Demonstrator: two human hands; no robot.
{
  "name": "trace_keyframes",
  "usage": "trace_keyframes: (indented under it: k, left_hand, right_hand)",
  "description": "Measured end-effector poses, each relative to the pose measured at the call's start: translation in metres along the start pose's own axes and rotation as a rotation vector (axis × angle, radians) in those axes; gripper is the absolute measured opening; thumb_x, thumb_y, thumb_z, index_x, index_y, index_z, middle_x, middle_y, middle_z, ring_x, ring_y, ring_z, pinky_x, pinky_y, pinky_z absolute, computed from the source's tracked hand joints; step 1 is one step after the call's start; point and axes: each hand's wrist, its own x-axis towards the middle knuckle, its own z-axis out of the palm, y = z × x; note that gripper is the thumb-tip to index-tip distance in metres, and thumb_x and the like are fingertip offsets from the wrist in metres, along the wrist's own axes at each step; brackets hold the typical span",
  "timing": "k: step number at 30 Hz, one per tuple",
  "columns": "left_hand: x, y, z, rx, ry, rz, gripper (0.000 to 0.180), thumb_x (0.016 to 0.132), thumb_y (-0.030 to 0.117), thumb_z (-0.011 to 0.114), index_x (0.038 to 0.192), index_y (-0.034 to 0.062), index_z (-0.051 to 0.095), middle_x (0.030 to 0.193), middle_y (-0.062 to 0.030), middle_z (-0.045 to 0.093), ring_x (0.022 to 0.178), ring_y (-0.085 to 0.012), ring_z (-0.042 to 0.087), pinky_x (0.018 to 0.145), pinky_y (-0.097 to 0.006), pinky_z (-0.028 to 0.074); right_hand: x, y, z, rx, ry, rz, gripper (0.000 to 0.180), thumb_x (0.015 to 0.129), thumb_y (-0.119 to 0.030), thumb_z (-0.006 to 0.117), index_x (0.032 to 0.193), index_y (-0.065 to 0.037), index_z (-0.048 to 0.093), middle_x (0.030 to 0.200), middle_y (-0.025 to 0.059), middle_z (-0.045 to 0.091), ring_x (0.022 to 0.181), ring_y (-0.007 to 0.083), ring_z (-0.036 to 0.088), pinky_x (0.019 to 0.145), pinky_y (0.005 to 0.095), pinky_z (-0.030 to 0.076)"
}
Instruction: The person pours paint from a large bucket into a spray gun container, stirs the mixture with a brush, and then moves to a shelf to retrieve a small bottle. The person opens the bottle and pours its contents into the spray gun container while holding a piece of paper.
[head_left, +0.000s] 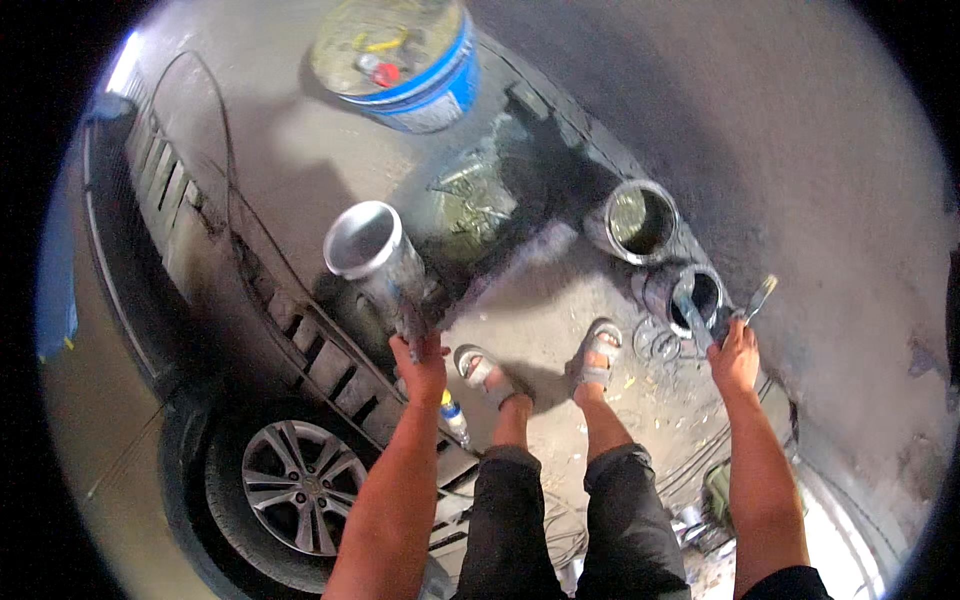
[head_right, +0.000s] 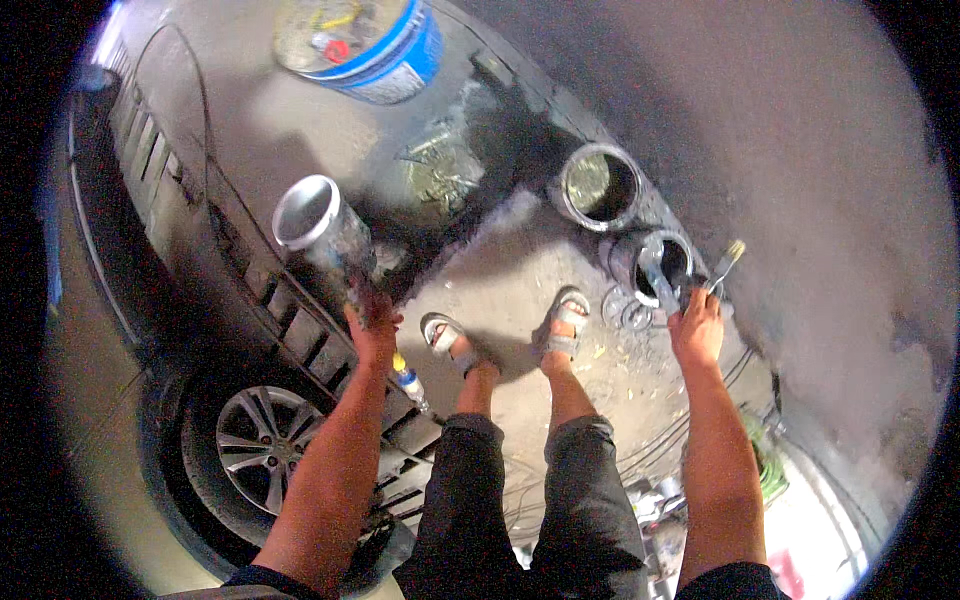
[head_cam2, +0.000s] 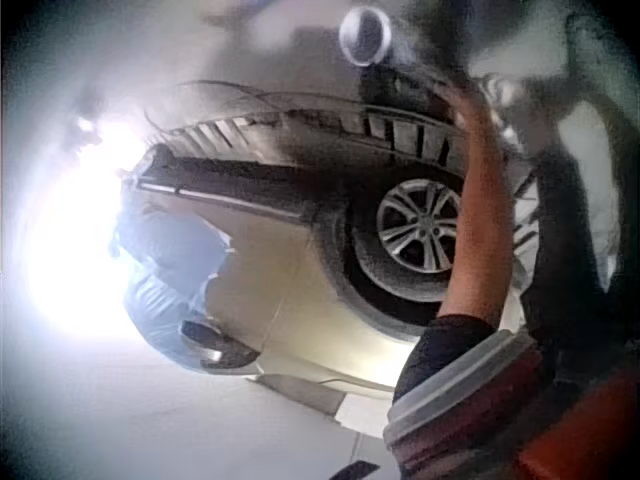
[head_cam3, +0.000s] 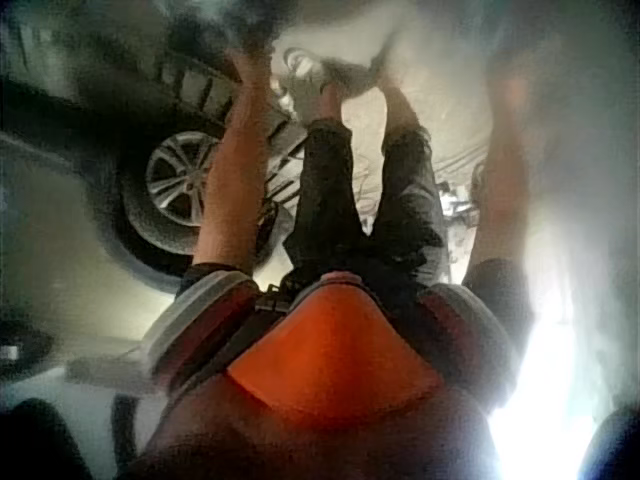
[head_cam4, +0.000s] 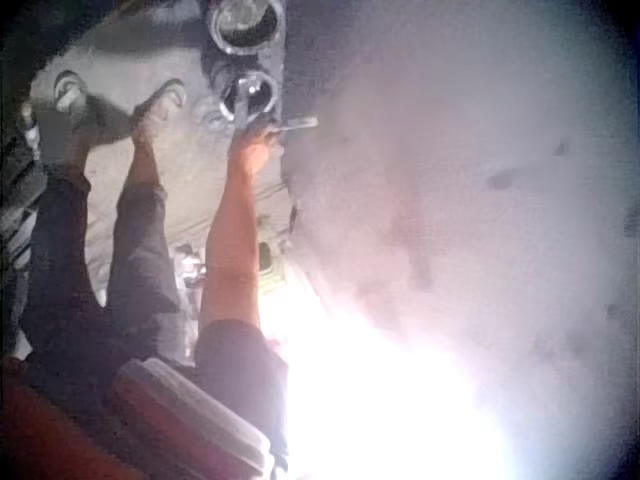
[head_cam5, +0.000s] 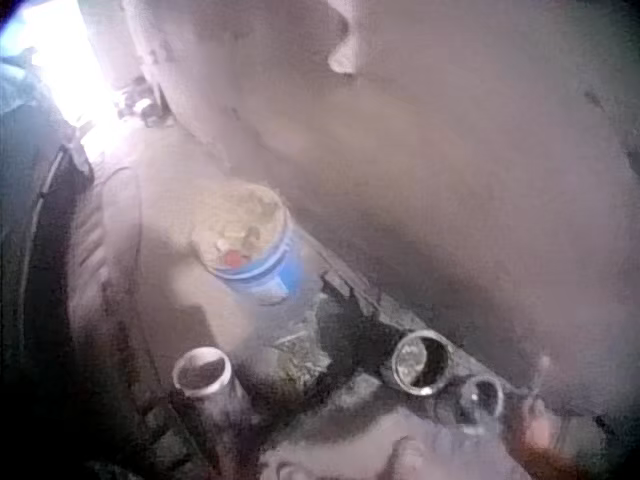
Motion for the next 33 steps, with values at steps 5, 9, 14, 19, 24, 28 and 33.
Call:
trace_keyframes:
  k: [5, 9, 14, 19, 24, 28, 33]
  left_hand:
    - [-0.019, 0.011, -0.044, -0.220, -0.050, 0.031, 0.027, 0.084, 0.022, 0.067, 0.091, -0.0001, 0.053, 0.083, -0.0065, 0.060, 0.071, -0.0157, 0.063, 0.062, -0.031, 0.049]
    - [-0.035, 0.024, -0.070, -0.289, 0.011, -0.057, 0.024, 0.085, 0.020, 0.066, 0.091, -0.0014, 0.058, 0.079, -0.0042, 0.060, 0.073, -0.0150, 0.062, 0.069, -0.031, 0.050]
    - [-0.038, 0.052, -0.090, -0.314, -0.010, 0.056, 0.024, 0.083, 0.019, 0.068, 0.097, 0.0044, 0.055, 0.080, -0.0029, 0.062, 0.072, -0.0111, 0.056, 0.070, -0.027, 0.046]
    - [-0.036, 0.077, -0.091, -0.361, 0.095, -0.029, 0.014, 0.085, 0.014, 0.064, 0.093, 0.0061, 0.056, 0.082, -0.0002, 0.057, 0.073, -0.0098, 0.053, 0.067, -0.027, 0.044]
    - [-0.037, 0.104, -0.088, -0.472, 0.224, 0.012, 0.007, 0.086, 0.011, 0.062, 0.084, 0.0062, 0.057, 0.075, 0.0005, 0.056, 0.069, -0.0087, 0.052, 0.064, -0.028, 0.044]
    - [-0.035, 0.109, -0.089, -0.510, 0.348, -0.104, 0.009, 0.085, 0.013, 0.063, 0.085, 0.0062, 0.058, 0.074, 0.0006, 0.056, 0.064, -0.0076, 0.052, 0.058, -0.025, 0.043]
    - [-0.030, 0.131, -0.096, -0.605, 0.302, -0.208, 0.009, 0.086, 0.013, 0.061, 0.090, 0.0050, 0.061, 0.074, -0.0020, 0.058, 0.061, -0.0094, 0.053, 0.056, -0.026, 0.046]
  right_hand:
    - [0.031, -0.079, -0.063, 0.313, 0.194, 0.065, 0.044, 0.068, -0.010, 0.062, 0.110, -0.005, 0.050, 0.103, 0.0206, 0.057, 0.097, 0.0397, 0.055, 0.082, 0.0449, 0.046]
    - [0.083, -0.185, -0.109, 0.750, 0.245, 0.020, 0.042, 0.072, -0.013, 0.065, 0.110, -0.003, 0.051, 0.087, 0.0127, 0.057, 0.082, 0.0253, 0.057, 0.077, 0.0358, 0.046]
    - [0.183, -0.334, -0.109, 1.217, 0.131, -0.096, 0.039, 0.077, -0.013, 0.065, 0.111, 0.000, 0.049, 0.080, 0.0026, 0.051, 0.075, 0.0128, 0.049, 0.073, 0.0272, 0.043]
    - [0.260, -0.444, -0.097, 1.383, 0.126, -0.093, 0.040, 0.076, -0.012, 0.064, 0.111, 0.000, 0.049, 0.083, 0.0029, 0.051, 0.075, 0.0125, 0.048, 0.071, 0.0272, 0.043]
    - [0.298, -0.465, -0.078, 1.474, -0.041, -0.097, 0.049, 0.079, -0.018, 0.066, 0.120, 0.001, 0.045, 0.084, 0.0026, 0.050, 0.075, 0.0118, 0.048, 0.068, 0.0263, 0.043]
    - [0.278, -0.463, -0.089, 1.412, -0.161, -0.212, 0.060, 0.082, -0.025, 0.068, 0.128, 0.001, 0.040, 0.093, 0.0053, 0.055, 0.078, 0.0120, 0.050, 0.069, 0.0268, 0.044]
    - [0.259, -0.404, -0.087, 1.302, -0.097, -0.315, 0.052, 0.092, -0.027, 0.054, 0.132, 0.001, 0.035, 0.102, 0.0109, 0.058, 0.081, 0.0141, 0.056, 0.073, 0.0258, 0.046]
